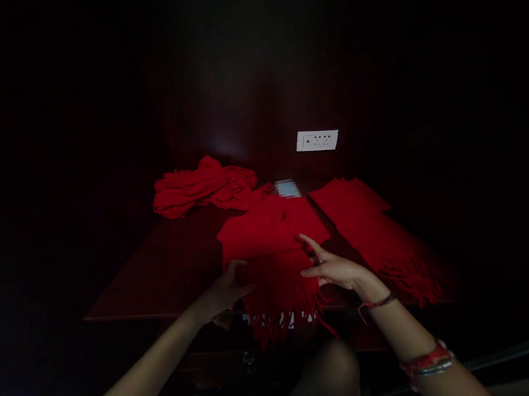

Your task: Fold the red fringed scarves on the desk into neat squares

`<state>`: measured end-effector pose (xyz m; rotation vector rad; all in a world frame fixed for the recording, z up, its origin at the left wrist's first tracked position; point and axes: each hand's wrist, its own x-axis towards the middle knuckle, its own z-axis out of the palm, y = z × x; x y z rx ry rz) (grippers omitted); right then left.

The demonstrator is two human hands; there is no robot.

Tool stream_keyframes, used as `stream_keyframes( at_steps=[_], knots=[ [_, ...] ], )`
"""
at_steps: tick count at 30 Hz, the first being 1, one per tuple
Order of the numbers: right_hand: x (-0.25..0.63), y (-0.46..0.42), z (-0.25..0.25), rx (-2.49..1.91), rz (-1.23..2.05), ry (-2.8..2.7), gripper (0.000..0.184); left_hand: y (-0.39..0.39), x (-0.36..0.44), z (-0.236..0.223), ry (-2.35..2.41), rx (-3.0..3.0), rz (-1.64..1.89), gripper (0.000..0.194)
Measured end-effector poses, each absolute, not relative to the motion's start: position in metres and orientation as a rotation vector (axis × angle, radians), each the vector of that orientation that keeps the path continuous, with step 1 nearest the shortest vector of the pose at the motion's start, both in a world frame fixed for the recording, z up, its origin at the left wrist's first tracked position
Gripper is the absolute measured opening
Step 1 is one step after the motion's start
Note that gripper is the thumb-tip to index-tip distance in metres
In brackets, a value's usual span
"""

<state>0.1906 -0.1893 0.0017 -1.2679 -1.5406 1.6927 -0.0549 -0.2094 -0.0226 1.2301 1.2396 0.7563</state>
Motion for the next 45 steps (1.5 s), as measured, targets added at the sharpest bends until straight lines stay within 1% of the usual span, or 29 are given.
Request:
stream_keyframes(
  at_steps=[3,6,8,10,11,13,15,17,18,20,22,24,27,29,33,35,38,40,42,45],
  knots=[
    [0.2,-0.193,0.003,-1.33,1.704,-1.554,0.087,-0.214,-0.058,-0.016,1.258,1.241,0.645,0.053],
    [0.204,-0.193,-0.001,-1.509,1.571,-1.746,0.08,-0.213,-0.064,-0.016,1.378,1.401,0.615,0.051],
    [0.205,-0.19,-0.003,-1.627,1.288,-1.892,0.071,-0.21,-0.067,-0.013,1.49,1.597,0.688,0.039],
    [0.202,-0.187,-0.002,-1.688,0.874,-1.982,0.061,-0.205,-0.068,-0.006,1.567,1.822,0.771,0.016],
    [0.199,-0.184,0.0,-1.695,0.675,-2.009,0.058,-0.201,-0.069,-0.001,1.606,1.921,0.804,0.01],
    [0.19,-0.178,0.002,-1.692,0.387,-2.045,0.055,-0.189,-0.069,0.007,1.715,2.077,0.872,0.021],
    [0.178,-0.172,0.0,-1.663,0.248,-2.101,0.054,-0.171,-0.071,0.009,1.816,2.191,0.947,0.027],
    [0.167,-0.167,-0.007,-1.645,0.267,-2.204,0.054,-0.149,-0.074,0.002,1.833,2.29,0.916,0.034],
    [0.163,-0.165,-0.013,-1.65,0.316,-2.271,0.054,-0.138,-0.077,-0.004,1.81,2.321,0.803,0.041],
    [0.16,-0.162,-0.026,-1.685,0.403,-2.397,0.054,-0.12,-0.081,-0.019,1.766,2.32,0.435,0.053],
    [0.164,-0.16,-0.037,-1.724,0.412,-2.483,0.056,-0.112,-0.083,-0.033,1.737,2.284,0.144,0.057],
    [0.175,-0.156,-0.044,-1.738,0.374,-2.541,0.058,-0.115,-0.082,-0.042,1.737,2.286,0.034,0.06],
    [0.195,-0.146,-0.044,-1.686,0.356,-2.633,0.058,-0.126,-0.074,-0.045,1.762,2.354,0.054,0.064],
    [0.209,-0.137,-0.041,-1.62,0.368,-2.683,0.057,-0.125,-0.07,-0.041,1.772,2.405,0.156,0.06],
    [0.228,-0.12,-0.031,-1.482,0.485,-2.698,0.056,-0.088,-0.071,-0.03,1.711,2.371,0.631,0.044],
    [0.23,-0.109,-0.025,-1.425,0.429,-2.571,0.051,-0.057,-0.072,-0.024,1.666,2.317,0.763,0.038],
    [0.224,-0.088,-0.017,-1.481,0.175,-2.311,0.043,-0.017,-0.065,-0.018,1.578,2.336,0.767,0.033],
    [0.215,-0.07,-0.013,-1.538,0.069,-2.264,0.04,0.001,-0.053,-0.016,1.439,2.406,0.756,0.031],
    [0.205,-0.052,-0.011,-1.51,0.045,-2.329,0.038,0.01,-0.039,-0.015,1.266,2.483,0.725,0.03],
    [0.193,-0.027,-0.008,-1.36,0.021,-2.58,0.041,0.014,-0.022,-0.018,1.072,2.537,0.641,0.026]
  ],
)
